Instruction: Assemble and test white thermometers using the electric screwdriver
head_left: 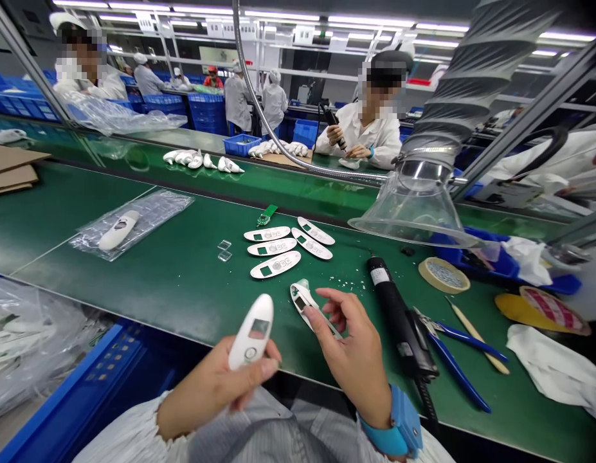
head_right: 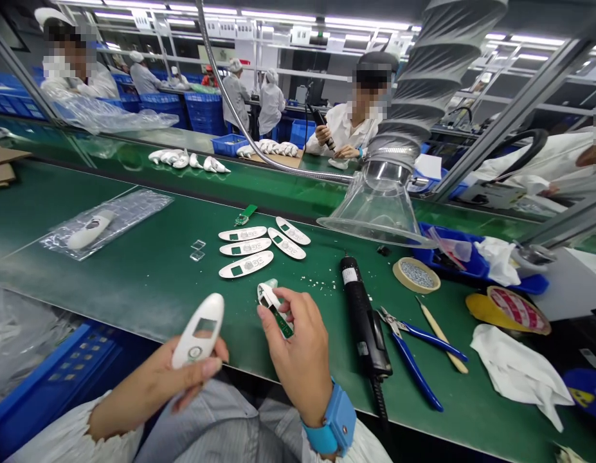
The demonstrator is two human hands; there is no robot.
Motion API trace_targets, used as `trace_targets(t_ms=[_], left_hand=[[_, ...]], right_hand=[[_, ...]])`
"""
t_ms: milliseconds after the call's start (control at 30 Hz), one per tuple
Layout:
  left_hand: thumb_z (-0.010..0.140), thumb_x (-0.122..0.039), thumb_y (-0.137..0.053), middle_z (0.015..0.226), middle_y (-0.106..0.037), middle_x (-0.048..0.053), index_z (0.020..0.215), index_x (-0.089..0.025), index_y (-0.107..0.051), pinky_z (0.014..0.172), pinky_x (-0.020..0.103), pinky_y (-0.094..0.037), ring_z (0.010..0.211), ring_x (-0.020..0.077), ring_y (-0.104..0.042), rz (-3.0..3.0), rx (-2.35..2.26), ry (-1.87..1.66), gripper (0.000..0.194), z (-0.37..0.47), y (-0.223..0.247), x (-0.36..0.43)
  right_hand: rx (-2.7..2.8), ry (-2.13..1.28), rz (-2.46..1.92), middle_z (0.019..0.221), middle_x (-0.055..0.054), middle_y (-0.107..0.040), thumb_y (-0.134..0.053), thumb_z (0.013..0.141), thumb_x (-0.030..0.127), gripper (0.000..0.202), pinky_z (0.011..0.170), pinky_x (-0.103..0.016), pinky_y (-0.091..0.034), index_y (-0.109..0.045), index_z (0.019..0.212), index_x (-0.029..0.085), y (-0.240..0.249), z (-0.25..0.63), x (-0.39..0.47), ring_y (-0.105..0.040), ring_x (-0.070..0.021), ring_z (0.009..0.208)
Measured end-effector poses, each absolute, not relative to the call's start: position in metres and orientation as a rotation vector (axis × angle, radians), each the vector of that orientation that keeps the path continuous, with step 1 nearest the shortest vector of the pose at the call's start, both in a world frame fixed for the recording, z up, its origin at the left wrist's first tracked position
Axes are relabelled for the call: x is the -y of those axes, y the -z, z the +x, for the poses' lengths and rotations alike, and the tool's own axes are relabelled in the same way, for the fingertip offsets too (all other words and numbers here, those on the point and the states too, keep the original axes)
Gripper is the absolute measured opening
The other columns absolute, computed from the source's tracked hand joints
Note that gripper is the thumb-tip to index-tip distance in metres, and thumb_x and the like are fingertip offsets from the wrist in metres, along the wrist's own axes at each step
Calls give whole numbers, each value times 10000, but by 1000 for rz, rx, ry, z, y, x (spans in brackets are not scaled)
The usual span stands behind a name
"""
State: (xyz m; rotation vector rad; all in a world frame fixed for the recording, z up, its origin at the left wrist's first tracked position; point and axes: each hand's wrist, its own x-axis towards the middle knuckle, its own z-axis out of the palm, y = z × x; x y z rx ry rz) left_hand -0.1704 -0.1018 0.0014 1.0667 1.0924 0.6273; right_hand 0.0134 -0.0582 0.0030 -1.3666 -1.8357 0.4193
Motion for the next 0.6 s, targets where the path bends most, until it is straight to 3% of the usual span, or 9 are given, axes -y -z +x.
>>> trace_targets(t_ms=[133,267,467,600], left_hand=[[777,-499,-479,804,-555,8,1023,-208,-506,594,214,-388,666,117,-508,1465,-1624,-697,382,-194,-8,94],[785,-560,-388,1064,-538,32,1127,-246,-425,628,286,-404,700,164,-555,1659,-2005,-499,466,-208,-3,88],[821,-537,-298,1061,-514,51,1087,-212,-424,582,290,-389,762,199,-563,1754,-2270,-364,438,-222,1,85],[825,-525,-287,979,-519,73,1071,-192,-473,563,291,-383,811,230,-548,1770,-2380,-292,453,-230,2,79]], right_hand=[[2039,-341,-1528,929,-85,-525,-541,792,457,439,679,-304,-408,-478,1121,173,8,27,60,-484,-214,870],[2085,-612,-1624,747,-38,-517,-392,872,439,287,532,-256,-313,-512,919,183,14,30,61,-447,-146,615],[1471,-1493,-1301,657,22,-375,-389,861,515,352,504,-192,-300,-439,830,167,5,18,76,-332,-74,555],[1304,-1662,-1202,634,32,-408,-412,837,553,389,514,-192,-314,-423,836,163,6,5,90,-350,-60,516]])
